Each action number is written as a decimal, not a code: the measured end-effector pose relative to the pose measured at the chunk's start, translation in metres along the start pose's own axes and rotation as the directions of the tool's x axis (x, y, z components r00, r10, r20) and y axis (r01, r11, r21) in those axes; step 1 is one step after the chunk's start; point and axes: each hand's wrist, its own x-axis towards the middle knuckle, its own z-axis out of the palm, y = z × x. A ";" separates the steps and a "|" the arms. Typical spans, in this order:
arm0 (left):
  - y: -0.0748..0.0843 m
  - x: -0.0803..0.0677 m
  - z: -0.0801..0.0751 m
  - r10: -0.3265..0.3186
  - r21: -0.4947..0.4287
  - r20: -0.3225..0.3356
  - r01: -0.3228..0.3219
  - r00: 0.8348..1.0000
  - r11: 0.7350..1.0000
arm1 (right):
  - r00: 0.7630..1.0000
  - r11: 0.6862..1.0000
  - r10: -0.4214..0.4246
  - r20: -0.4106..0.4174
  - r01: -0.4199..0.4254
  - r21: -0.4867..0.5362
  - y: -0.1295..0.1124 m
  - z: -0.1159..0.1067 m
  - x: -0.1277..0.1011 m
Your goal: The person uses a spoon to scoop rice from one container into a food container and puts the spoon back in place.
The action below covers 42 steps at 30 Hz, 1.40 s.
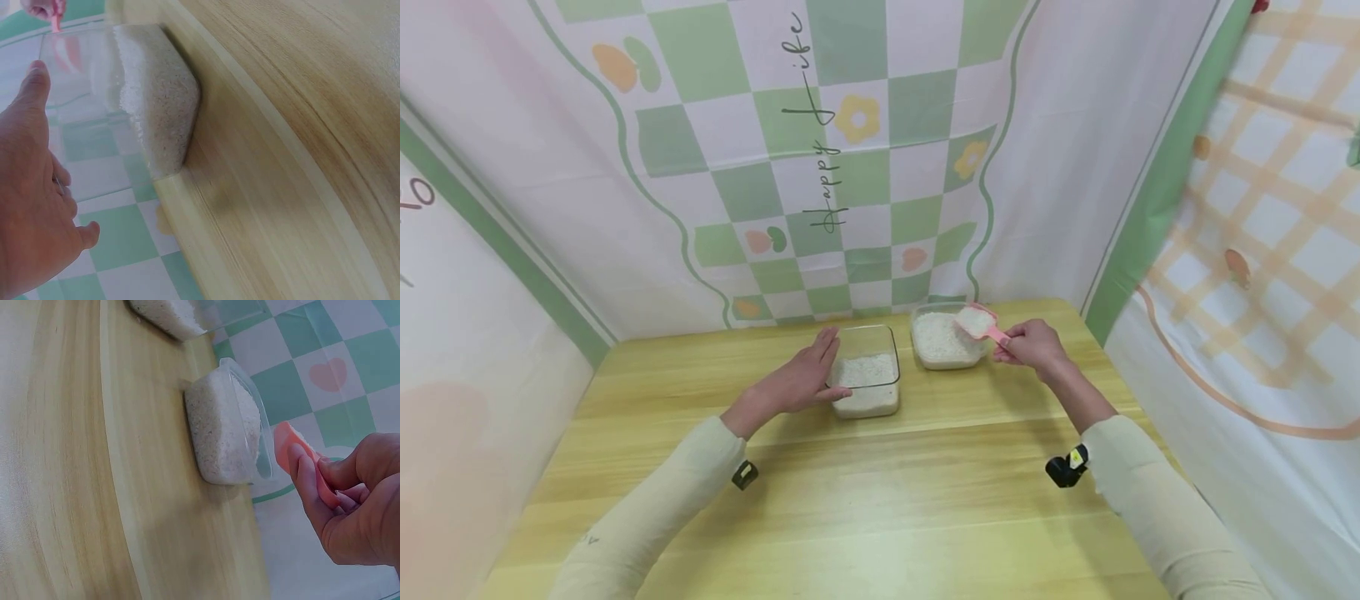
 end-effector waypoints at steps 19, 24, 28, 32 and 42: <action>-0.001 0.000 0.002 0.000 0.003 -0.005 0.000 1.000 1.000 | 0.998 0.988 -0.024 -0.066 0.014 -0.155 -0.008 0.002 0.002; -0.001 0.000 0.001 0.000 0.002 -0.006 0.000 1.000 1.000 | 0.996 0.978 -0.036 -0.087 0.017 -0.208 -0.008 0.003 0.003; -0.001 0.000 0.000 0.004 0.000 -0.018 -0.004 1.000 1.000 | 0.995 0.973 -0.028 -0.094 0.006 -0.229 -0.009 0.004 0.004; 0.000 0.000 0.000 0.003 -0.004 -0.017 -0.003 1.000 1.000 | 0.995 0.968 -0.038 -0.093 0.013 -0.252 -0.009 0.003 0.005; -0.002 0.001 0.004 -0.002 -0.004 -0.011 0.002 1.000 1.000 | 0.991 0.937 -0.073 -0.112 0.030 -0.347 -0.010 0.003 0.004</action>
